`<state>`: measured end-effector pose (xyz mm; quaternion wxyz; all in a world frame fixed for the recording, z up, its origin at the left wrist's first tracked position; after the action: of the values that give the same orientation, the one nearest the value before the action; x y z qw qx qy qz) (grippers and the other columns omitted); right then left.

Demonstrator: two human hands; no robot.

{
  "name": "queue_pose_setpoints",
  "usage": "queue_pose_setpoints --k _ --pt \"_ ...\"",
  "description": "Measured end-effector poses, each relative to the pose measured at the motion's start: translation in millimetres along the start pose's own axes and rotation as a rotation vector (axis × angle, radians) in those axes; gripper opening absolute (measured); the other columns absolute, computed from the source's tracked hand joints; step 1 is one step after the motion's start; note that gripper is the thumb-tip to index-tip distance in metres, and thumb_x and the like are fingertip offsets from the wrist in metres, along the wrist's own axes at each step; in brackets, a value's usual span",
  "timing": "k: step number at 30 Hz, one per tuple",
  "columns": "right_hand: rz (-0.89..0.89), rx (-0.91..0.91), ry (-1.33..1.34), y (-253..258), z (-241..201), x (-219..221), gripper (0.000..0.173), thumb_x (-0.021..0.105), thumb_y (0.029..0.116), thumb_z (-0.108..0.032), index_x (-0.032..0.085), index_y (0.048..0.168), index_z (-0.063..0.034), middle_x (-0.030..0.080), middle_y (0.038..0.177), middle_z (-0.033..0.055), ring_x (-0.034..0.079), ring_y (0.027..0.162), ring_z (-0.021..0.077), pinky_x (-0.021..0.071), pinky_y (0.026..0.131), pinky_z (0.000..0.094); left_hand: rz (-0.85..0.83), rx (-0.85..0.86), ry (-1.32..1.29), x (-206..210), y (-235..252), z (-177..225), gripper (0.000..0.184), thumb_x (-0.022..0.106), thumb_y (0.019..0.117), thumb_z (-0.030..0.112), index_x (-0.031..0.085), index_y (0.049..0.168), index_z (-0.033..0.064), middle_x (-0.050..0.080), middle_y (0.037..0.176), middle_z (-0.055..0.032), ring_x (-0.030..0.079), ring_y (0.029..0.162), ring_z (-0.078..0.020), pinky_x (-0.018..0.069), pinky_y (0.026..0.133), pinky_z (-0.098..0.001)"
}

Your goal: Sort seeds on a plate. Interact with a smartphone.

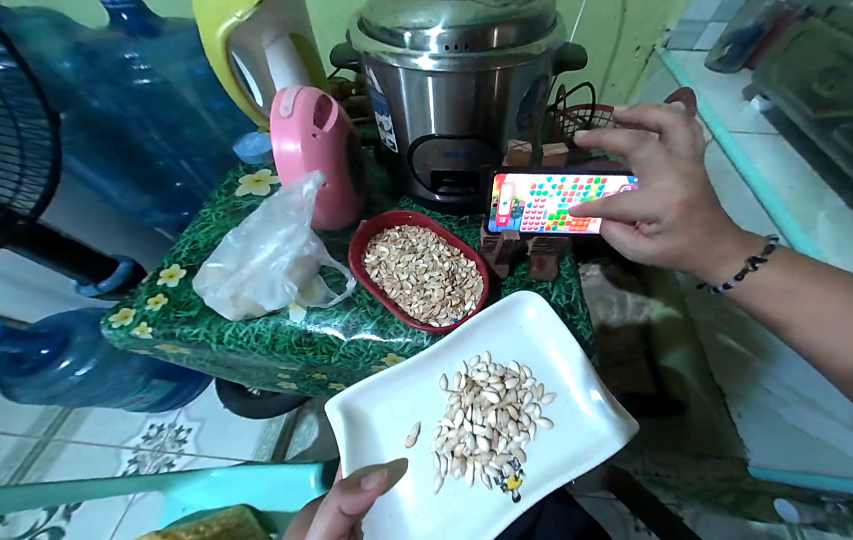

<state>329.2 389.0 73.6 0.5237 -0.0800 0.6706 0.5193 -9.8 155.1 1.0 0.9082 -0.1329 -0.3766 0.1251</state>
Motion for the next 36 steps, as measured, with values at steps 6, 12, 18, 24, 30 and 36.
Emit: queue_pose_setpoints --k 6,12,18,24,30,36 --pt "-0.091 -0.1 -0.063 0.5 -5.1 4.2 0.026 0.059 0.0924 -0.016 0.082 0.097 -0.0262 0.048 0.158 0.0114 0.021 0.151 0.0532 0.0049 0.114 0.0817 0.018 0.005 0.0 1.1 -0.6 0.3 0.02 0.059 0.0845 0.007 0.067 0.103 0.0102 0.076 0.089 -0.009 0.076 0.081 -0.0152 0.0638 0.073 -0.0361" --pt "-0.098 -0.118 -0.096 0.2 -4.4 5.7 0.026 0.059 0.0922 -0.016 0.082 0.099 -0.0257 0.043 0.161 0.012 0.017 0.152 0.0548 0.0033 0.112 0.0834 0.021 0.006 0.003 0.7 -1.2 0.8 0.019 0.058 0.0851 0.008 0.068 0.101 0.011 0.076 0.088 -0.0085 0.076 0.081 -0.0151 0.0638 0.073 -0.0363" --pt "-0.102 -0.131 -0.085 -0.8 -1.6 4.4 0.026 0.058 0.0923 -0.015 0.082 0.096 -0.023 0.043 0.161 0.0119 0.017 0.152 0.0537 0.0008 0.113 0.0829 0.014 0.003 -0.007 0.1 -1.2 1.2 0.019 0.059 0.0846 0.007 0.069 0.1 0.0112 0.076 0.089 -0.009 0.076 0.081 -0.0154 0.0637 0.074 -0.0366" --pt "-0.087 -0.117 -0.08 0.6 -3.2 3.8 0.027 0.057 0.0936 -0.015 0.082 0.1 -0.0241 0.044 0.16 0.0144 0.018 0.151 0.0555 0.0016 0.112 0.0829 0.007 0.002 -0.016 -1.2 -1.1 1.3 0.018 0.061 0.0844 0.008 0.07 0.1 0.0105 0.076 0.089 -0.0096 0.076 0.081 -0.0159 0.0637 0.073 -0.0369" --pt "-0.115 -0.128 -0.068 -0.8 -2.0 6.1 0.025 0.059 0.0894 -0.014 0.082 0.091 -0.0228 0.047 0.158 0.0114 0.017 0.152 0.0543 0.0012 0.111 0.0839 0.006 0.004 -0.012 -1.0 -1.0 0.9 0.019 0.061 0.0847 0.008 0.067 0.103 0.0103 0.076 0.089 -0.0091 0.076 0.082 -0.0155 0.0637 0.073 -0.0362" --pt "-0.099 -0.131 -0.038 -0.8 -0.9 3.8 0.025 0.058 0.0891 -0.013 0.081 0.085 -0.0201 0.048 0.158 0.0121 0.018 0.152 0.0542 -0.0002 0.112 0.0834 0.017 -0.002 -0.008 2.0 -1.3 1.5 0.019 0.059 0.0841 0.007 0.068 0.101 0.0109 0.076 0.088 -0.0086 0.076 0.081 -0.0147 0.0636 0.073 -0.0353"
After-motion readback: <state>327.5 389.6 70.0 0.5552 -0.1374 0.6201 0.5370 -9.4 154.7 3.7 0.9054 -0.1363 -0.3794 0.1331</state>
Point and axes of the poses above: each hand's wrist, its own y-axis towards the middle knuckle, its own x-axis out of the palm, z = x × y, the point moved 1 cm from there along y, towards the middle knuckle
